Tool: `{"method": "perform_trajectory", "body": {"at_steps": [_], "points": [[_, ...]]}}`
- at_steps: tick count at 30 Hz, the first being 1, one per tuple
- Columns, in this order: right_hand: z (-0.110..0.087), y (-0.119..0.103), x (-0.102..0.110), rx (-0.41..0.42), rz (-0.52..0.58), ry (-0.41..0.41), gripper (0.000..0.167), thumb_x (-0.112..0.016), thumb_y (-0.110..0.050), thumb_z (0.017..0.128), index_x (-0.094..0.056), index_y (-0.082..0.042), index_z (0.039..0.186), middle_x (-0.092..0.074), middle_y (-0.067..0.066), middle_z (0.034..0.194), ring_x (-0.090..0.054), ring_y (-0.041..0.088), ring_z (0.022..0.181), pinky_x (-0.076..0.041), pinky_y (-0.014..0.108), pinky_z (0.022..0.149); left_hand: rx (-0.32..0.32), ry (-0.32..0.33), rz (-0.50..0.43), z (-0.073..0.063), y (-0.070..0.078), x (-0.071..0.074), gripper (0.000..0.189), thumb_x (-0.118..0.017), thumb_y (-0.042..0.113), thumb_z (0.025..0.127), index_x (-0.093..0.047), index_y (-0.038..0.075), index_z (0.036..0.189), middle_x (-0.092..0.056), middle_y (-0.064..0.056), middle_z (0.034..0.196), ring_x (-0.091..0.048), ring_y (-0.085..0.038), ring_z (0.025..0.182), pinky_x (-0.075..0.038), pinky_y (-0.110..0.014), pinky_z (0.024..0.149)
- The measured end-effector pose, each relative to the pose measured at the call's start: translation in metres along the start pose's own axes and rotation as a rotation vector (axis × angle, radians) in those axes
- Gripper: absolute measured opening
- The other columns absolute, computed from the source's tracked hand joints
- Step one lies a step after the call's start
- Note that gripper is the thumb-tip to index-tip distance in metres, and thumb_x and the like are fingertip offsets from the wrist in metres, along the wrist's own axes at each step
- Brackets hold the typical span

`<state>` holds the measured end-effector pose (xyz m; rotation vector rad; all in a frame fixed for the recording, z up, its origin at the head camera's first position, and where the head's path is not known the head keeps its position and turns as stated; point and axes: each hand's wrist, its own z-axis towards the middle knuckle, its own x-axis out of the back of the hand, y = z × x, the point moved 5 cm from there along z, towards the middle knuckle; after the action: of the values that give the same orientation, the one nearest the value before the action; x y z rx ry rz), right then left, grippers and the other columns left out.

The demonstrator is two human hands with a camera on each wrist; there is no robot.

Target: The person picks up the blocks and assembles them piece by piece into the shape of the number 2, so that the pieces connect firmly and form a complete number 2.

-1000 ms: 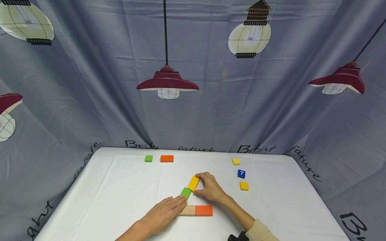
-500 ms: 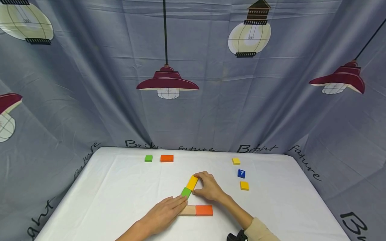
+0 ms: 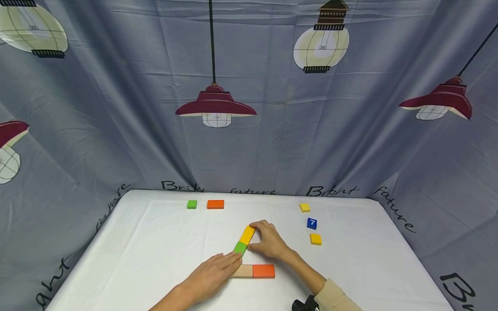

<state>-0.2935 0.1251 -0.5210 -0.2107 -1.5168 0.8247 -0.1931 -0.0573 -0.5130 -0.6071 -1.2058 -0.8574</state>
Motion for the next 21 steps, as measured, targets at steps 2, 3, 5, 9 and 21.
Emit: {"method": "perform_trajectory", "body": {"at_steps": [2,3,5,9,21], "points": [[0.0001,0.0003,0.0,-0.002,0.003,-0.005,0.062,-0.088,-0.021,0.076,-0.061,-0.003,0.129,-0.058,0.013,0.128,-0.051,0.032,0.114,-0.045,0.048,0.1,0.001,-0.004,-0.001,0.0001,-0.0001,-0.0002,0.044,-0.06,0.016,0.099,-0.056,0.002,0.141,-0.051,-0.01,0.147,-0.049,-0.023,0.134,-0.048,-0.044,0.101],[0.0001,0.0004,0.0001,-0.003,0.004,-0.007,0.062,-0.087,-0.021,0.076,-0.061,-0.003,0.129,-0.058,0.013,0.128,-0.051,0.032,0.114,-0.045,0.048,0.1,0.002,-0.008,-0.001,0.0002,-0.0002,-0.0005,0.044,-0.06,0.016,0.1,-0.056,0.002,0.141,-0.051,-0.01,0.147,-0.049,-0.023,0.134,-0.048,-0.044,0.101],[0.0003,0.0009,0.0001,-0.001,0.006,-0.011,0.062,-0.087,-0.021,0.077,-0.061,-0.003,0.13,-0.058,0.014,0.128,-0.051,0.032,0.115,-0.045,0.049,0.101,0.005,-0.017,-0.001,0.0003,-0.0003,-0.0007,0.045,-0.06,0.017,0.1,-0.055,0.003,0.142,-0.05,-0.01,0.148,-0.049,-0.023,0.134,-0.048,-0.044,0.102],[0.0003,0.0015,0.001,0.005,0.009,-0.017,0.061,-0.087,-0.022,0.077,-0.061,-0.003,0.13,-0.058,0.014,0.129,-0.051,0.032,0.116,-0.044,0.049,0.101,0.008,-0.023,-0.002,0.0005,-0.0004,-0.0006,0.045,-0.06,0.017,0.1,-0.054,0.003,0.142,-0.05,-0.01,0.148,-0.048,-0.023,0.135,-0.047,-0.044,0.102],[0.001,0.0034,0.0014,0.019,0.032,-0.034,0.06,-0.086,-0.023,0.079,-0.06,-0.003,0.13,-0.058,0.013,0.129,-0.051,0.031,0.116,-0.044,0.049,0.1,0.008,-0.016,0.0,0.0011,0.0,-0.0007,0.045,-0.061,0.017,0.099,-0.055,0.003,0.141,-0.051,-0.01,0.147,-0.049,-0.023,0.134,-0.048,-0.044,0.102]]}}
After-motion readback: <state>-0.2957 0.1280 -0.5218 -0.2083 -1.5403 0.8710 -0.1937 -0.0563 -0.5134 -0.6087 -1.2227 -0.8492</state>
